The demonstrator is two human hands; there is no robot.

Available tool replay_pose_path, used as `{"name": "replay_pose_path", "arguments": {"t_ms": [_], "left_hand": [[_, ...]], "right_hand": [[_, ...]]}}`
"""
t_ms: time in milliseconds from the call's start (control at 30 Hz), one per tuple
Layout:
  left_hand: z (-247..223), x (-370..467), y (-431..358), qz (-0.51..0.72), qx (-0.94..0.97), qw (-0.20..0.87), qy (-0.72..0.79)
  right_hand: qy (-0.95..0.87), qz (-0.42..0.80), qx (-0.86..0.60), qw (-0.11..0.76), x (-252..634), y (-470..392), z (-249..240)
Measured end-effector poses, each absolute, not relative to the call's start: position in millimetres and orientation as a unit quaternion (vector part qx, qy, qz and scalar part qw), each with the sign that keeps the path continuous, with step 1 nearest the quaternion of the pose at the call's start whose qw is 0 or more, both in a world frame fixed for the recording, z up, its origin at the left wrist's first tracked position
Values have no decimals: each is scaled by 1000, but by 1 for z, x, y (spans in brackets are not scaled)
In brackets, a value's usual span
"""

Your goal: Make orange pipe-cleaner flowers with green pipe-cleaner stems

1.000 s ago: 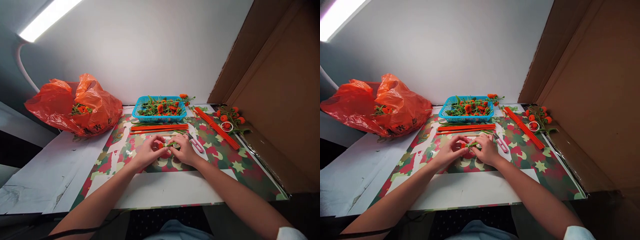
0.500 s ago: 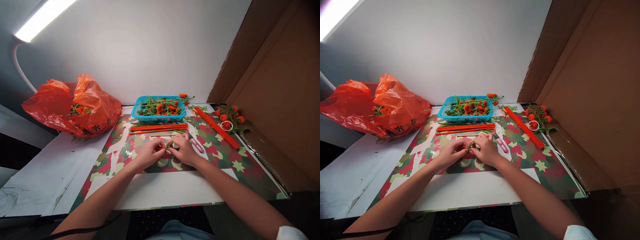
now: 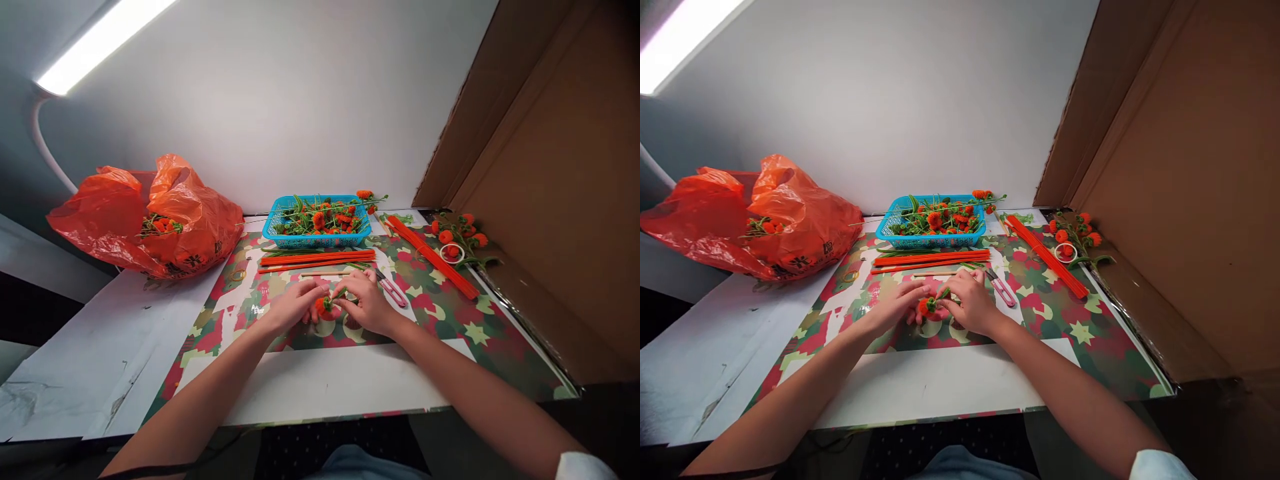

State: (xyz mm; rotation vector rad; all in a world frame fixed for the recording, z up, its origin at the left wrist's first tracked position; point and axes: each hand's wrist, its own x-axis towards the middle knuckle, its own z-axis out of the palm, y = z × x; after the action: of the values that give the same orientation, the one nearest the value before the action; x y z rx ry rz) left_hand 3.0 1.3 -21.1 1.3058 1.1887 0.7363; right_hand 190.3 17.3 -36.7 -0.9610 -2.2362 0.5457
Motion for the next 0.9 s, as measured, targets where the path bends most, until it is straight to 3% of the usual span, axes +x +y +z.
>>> {"name": "replay_pose_path", "arguments": {"t_ms": [133,267,700,900], "left_hand": [[-16,5,-4,359,713,336,499],[-19,8,-3,328,770,254,484],[-20,7,6,303,705,400,501],[-15,-2,12,233,602,618,449]], "right_hand": [[-846,182,-392,312,189,17,-38],[-843,181,-410,298,187,16,-36],[-849,196,-418,257,188,16,-27],[-878,221,-332,265,200,21,-25]]}}
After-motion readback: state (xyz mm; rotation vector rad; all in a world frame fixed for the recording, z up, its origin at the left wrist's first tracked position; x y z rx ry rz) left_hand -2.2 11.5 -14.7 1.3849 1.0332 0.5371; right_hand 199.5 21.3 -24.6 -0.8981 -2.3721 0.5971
